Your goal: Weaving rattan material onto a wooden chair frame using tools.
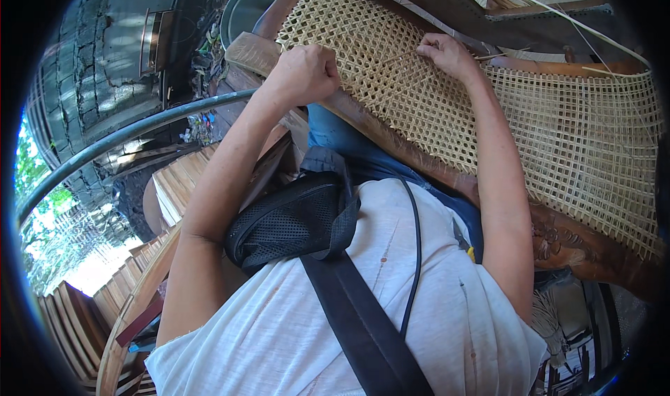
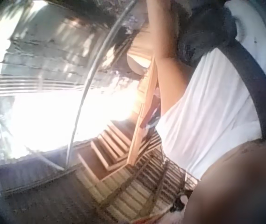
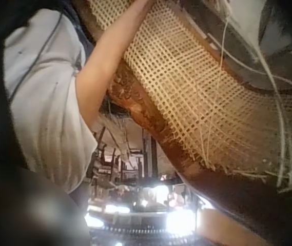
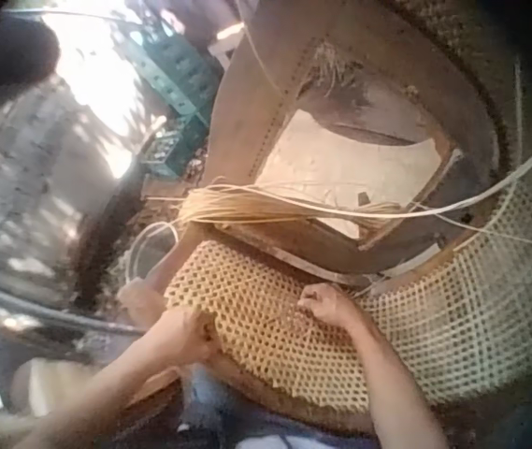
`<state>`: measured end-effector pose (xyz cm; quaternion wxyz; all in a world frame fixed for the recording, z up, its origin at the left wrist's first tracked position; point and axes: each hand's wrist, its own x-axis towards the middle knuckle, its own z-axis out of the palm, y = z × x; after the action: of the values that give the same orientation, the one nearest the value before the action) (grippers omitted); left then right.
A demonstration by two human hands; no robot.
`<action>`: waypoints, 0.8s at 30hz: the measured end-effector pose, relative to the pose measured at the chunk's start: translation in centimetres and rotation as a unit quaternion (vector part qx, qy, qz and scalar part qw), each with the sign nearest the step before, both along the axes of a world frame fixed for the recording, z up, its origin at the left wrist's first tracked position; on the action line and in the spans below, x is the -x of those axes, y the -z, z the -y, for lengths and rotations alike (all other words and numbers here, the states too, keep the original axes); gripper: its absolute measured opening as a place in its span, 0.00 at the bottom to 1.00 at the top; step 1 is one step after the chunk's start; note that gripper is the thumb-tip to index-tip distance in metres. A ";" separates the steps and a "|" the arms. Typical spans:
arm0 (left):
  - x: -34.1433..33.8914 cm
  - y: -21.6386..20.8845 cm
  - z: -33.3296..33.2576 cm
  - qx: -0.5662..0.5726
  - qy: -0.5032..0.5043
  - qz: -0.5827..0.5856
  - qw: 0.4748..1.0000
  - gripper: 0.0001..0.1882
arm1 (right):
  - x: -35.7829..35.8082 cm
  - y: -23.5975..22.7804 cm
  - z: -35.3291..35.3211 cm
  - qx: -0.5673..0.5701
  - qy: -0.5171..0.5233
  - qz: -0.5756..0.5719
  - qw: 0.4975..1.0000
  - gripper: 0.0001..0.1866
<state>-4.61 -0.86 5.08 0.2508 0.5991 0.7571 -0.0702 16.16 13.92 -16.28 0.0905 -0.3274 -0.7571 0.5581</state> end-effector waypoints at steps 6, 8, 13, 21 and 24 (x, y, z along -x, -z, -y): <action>-0.5 0.1 -1.0 0.004 0.012 -0.061 0.998 0.08 | 0.1 0.8 -0.6 0.015 -0.018 0.022 0.999 0.15; -0.1 0.9 -0.7 0.002 0.011 -0.059 0.998 0.08 | 0.1 0.4 -0.6 0.000 -0.019 0.037 0.999 0.17; 0.9 0.2 -2.4 0.094 -0.038 0.034 0.994 0.10 | -1.7 -4.9 -1.2 -0.067 -0.012 0.114 0.991 0.16; -5.7 4.7 -8.2 -0.029 -0.076 0.515 0.853 0.18 | -7.4 -21.8 -2.6 -0.050 0.120 -0.028 0.991 0.15; -6.7 -0.8 -10.2 -0.234 -0.095 0.477 0.842 0.14 | -12.1 -21.4 -5.4 -0.021 0.364 -0.298 0.882 0.06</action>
<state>2.10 9.37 5.87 0.4390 0.5246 0.5907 0.4280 28.25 19.35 5.13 0.5160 -0.3959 -0.5335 0.5407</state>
